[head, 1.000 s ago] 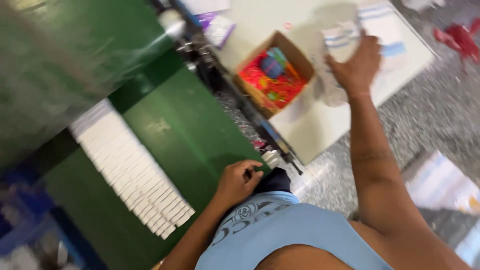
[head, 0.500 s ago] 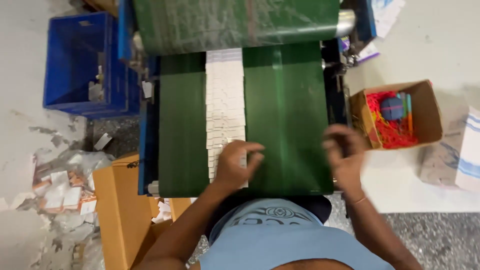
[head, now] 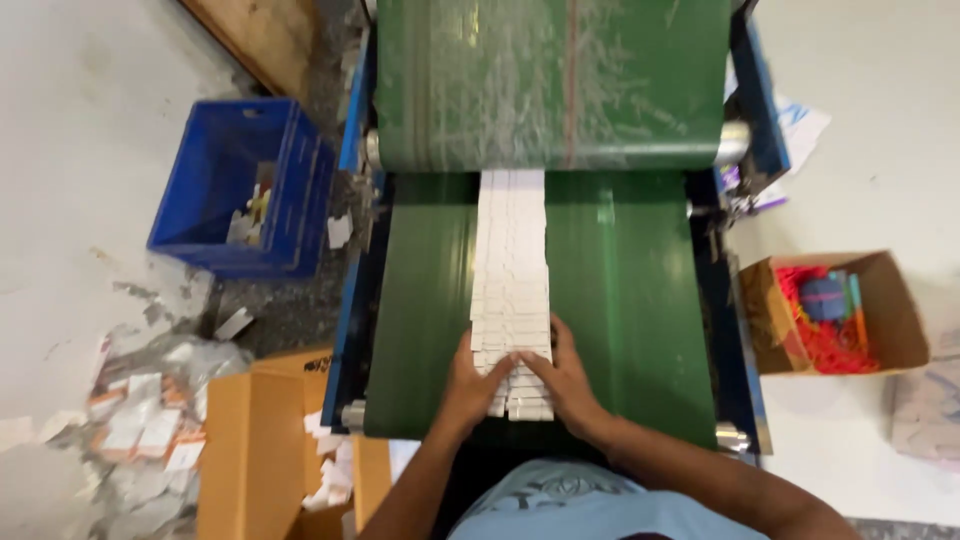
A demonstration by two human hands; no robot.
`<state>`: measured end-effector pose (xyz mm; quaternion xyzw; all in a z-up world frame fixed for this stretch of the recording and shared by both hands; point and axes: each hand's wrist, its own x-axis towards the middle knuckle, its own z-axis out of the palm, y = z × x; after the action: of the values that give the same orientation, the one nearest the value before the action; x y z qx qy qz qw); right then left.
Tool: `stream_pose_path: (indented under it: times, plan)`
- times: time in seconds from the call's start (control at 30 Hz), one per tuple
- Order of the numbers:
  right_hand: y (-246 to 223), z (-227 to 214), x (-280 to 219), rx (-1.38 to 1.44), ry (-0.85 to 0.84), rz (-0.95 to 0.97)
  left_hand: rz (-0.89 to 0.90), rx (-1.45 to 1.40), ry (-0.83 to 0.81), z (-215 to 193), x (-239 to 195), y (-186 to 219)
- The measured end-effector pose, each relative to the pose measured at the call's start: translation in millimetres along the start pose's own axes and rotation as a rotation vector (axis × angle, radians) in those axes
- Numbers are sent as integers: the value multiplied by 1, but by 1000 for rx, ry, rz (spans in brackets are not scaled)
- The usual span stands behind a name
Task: The person organizes flat paper products from a conveyor belt into stacks and secures them using rubber bands.
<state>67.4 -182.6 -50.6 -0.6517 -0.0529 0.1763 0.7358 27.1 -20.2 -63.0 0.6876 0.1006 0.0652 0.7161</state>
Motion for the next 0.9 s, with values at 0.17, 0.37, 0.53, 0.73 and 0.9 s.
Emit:
stream_pose_path:
  times: [0.17, 0.37, 0.53, 0.73, 0.9]
  plan:
    - [-3, -4, 134, -635, 296, -575, 83, -160, 58, 7, 160, -8]
    - [-42, -5, 179, -825, 397, -617, 348, 158, 178, 2, 216, -27]
    - [-28, 2, 158, -772, 352, -712, 290, 92, 90, -5, 197, -21]
    - [-42, 4, 148, -747, 354, -590, 215, 111, 104, -3, 183, -5]
    - [-40, 1, 147, -768, 345, -634, 276, 87, 92, -3, 181, -5]
